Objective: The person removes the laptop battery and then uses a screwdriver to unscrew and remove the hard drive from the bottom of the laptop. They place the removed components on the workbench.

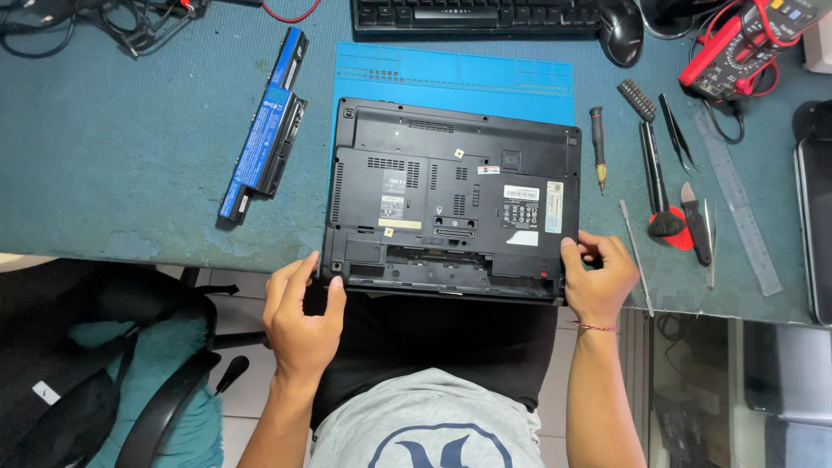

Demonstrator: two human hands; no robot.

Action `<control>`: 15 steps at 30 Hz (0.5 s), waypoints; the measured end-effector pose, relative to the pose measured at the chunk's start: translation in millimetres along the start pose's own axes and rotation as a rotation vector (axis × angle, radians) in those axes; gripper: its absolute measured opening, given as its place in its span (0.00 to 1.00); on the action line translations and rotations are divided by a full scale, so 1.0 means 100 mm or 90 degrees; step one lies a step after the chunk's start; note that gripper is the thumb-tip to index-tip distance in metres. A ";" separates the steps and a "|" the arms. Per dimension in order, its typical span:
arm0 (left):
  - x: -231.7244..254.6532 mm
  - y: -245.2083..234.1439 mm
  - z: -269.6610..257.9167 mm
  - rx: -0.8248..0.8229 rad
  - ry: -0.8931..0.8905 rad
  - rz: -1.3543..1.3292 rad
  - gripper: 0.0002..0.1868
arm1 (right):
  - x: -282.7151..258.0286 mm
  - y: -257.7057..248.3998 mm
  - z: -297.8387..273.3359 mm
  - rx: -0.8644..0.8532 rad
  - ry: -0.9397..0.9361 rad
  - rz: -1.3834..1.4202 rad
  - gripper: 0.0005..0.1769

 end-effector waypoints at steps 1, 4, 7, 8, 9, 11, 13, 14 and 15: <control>0.02 0.00 0.04 0.000 0.000 -0.001 0.18 | -0.03 -0.03 0.00 0.001 0.000 -0.001 0.08; 0.06 0.05 0.23 -0.033 -0.004 -0.039 0.18 | -0.13 -0.01 0.14 -0.022 0.041 -0.020 0.07; 0.07 0.14 0.38 -0.060 -0.004 -0.059 0.16 | -0.25 0.01 0.39 -0.009 -0.003 -0.074 0.07; 0.03 0.19 0.43 -0.068 -0.009 -0.065 0.16 | -0.29 0.04 0.51 0.031 -0.075 -0.104 0.10; -0.01 0.24 0.48 -0.076 -0.015 -0.071 0.17 | -0.32 0.08 0.63 0.072 -0.148 -0.134 0.14; -0.12 0.34 0.52 -0.073 -0.031 -0.100 0.16 | -0.23 0.21 0.89 0.082 -0.175 -0.166 0.16; -0.23 0.37 0.56 -0.079 -0.040 -0.120 0.15 | -0.14 0.32 1.05 0.094 -0.191 -0.189 0.18; -0.27 0.36 0.56 -0.077 -0.054 -0.137 0.13 | -0.09 0.39 1.13 0.070 -0.186 -0.220 0.17; -0.31 0.36 0.55 -0.075 -0.069 -0.153 0.13 | -0.04 0.47 1.22 0.046 -0.182 -0.250 0.15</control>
Point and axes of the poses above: each hand's wrist, its own z-axis towards the middle knuckle, its own y-axis out of the palm, x = y × z, the point moved 7 cm from there along z, towards the middle knuckle, and after that the axes turned 10 degrees about y, right-handed, at the moved point
